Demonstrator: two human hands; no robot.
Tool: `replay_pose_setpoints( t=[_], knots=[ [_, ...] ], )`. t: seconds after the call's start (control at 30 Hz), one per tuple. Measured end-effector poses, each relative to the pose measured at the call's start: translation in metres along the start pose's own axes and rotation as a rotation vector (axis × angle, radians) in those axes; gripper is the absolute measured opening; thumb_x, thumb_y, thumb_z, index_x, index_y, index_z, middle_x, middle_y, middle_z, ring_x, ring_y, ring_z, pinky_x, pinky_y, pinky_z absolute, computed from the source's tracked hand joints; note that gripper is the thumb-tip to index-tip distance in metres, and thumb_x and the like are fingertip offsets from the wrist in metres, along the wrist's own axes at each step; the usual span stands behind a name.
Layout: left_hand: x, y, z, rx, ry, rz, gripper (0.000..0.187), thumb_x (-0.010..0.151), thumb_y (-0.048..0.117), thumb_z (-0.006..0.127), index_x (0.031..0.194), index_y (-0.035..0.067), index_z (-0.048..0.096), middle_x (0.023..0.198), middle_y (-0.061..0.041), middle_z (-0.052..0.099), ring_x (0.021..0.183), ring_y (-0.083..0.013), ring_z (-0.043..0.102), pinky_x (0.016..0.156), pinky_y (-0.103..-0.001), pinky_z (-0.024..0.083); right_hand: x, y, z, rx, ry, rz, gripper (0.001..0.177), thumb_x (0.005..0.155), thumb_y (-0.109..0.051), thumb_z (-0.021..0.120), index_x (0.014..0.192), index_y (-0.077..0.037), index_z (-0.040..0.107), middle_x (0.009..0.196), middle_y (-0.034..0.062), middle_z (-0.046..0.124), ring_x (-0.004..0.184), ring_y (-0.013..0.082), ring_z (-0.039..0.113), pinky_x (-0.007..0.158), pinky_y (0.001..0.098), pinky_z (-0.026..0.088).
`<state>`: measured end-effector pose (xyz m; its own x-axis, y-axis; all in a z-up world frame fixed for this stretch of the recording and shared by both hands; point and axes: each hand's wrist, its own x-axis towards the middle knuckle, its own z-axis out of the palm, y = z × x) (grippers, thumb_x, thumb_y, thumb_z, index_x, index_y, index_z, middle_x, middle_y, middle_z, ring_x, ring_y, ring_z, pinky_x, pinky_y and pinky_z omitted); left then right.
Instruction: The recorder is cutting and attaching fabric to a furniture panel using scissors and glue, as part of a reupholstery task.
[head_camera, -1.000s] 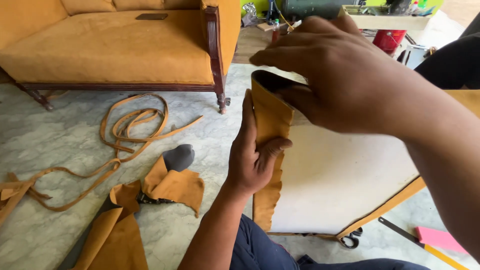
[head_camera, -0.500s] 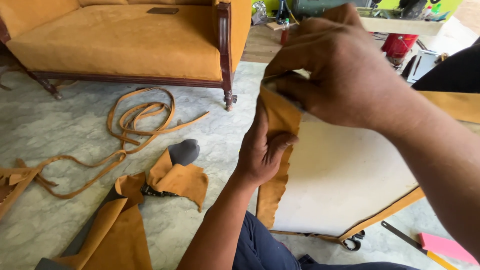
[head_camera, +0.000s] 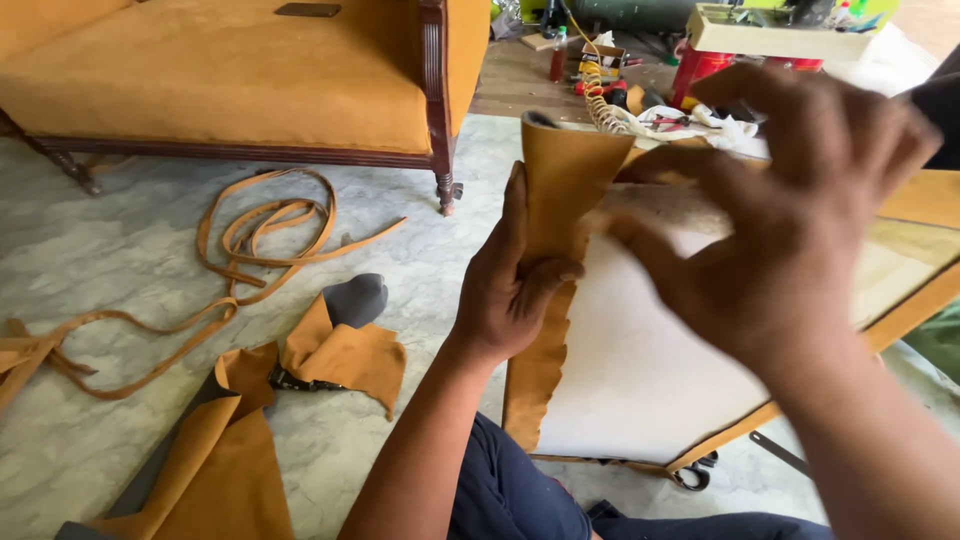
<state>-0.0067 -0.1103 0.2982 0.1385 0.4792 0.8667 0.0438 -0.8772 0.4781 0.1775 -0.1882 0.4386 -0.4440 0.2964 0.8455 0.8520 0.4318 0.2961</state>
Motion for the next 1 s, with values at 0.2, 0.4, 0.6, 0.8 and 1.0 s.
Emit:
replay_pose_setpoints(
  t=[0.2,0.4,0.6,0.8,1.0],
  knots=[
    [0.008,0.008,-0.004,-0.007,0.008,-0.092,0.09,0.097,0.012,0.071,0.164,0.006,0.011,0.133,-0.021,0.062,0.109,-0.0227,0.071,0.096,-0.031,0.059,-0.029,-0.021,0.016,-0.02,0.1,0.053,0.047,0.084,-0.04,0.095,0.115,-0.009,0.078,0.145,0.0157,0.047,0.134,0.0354,0.037,0.111,0.0487,0.025],
    [-0.002,-0.006,0.0,-0.127,-0.032,-0.055,0.082,0.105,0.003,0.064,0.168,0.008,0.012,0.139,-0.016,0.065,0.1,-0.016,0.076,0.091,-0.028,0.063,-0.022,-0.028,0.027,-0.039,0.087,0.161,0.044,0.081,-0.04,0.092,0.112,-0.012,0.078,0.149,0.0143,0.046,0.136,0.0356,0.035,0.112,0.046,0.02],
    [0.002,0.003,-0.005,-0.126,-0.019,-0.077,0.081,0.105,0.001,0.062,0.169,0.01,0.013,0.128,-0.012,0.07,0.097,-0.0162,0.077,0.089,-0.029,0.064,0.004,-0.044,0.02,0.169,0.046,0.181,0.031,0.083,-0.026,0.096,0.096,-0.006,0.077,0.139,0.0087,0.061,0.132,0.036,0.046,0.109,0.0451,0.033],
    [0.006,0.008,-0.001,-0.058,-0.004,-0.059,0.078,0.106,0.006,0.066,0.168,0.013,0.019,0.128,-0.012,0.07,0.1,-0.0174,0.08,0.089,-0.031,0.065,0.008,-0.049,0.01,0.321,-0.037,0.296,0.02,0.09,-0.017,0.087,0.096,-0.003,0.073,0.133,0.0045,0.068,0.124,0.0267,0.058,0.108,0.0393,0.043],
    [0.01,0.015,0.003,0.158,0.084,-0.011,0.084,0.101,0.019,0.075,0.166,0.014,0.022,0.119,-0.01,0.07,0.099,-0.0182,0.078,0.085,-0.03,0.063,0.015,-0.043,0.013,0.354,-0.05,0.314,0.021,0.086,-0.019,0.084,0.088,-0.001,0.073,0.128,0.009,0.068,0.118,0.0295,0.059,0.101,0.0423,0.042]
  ],
)
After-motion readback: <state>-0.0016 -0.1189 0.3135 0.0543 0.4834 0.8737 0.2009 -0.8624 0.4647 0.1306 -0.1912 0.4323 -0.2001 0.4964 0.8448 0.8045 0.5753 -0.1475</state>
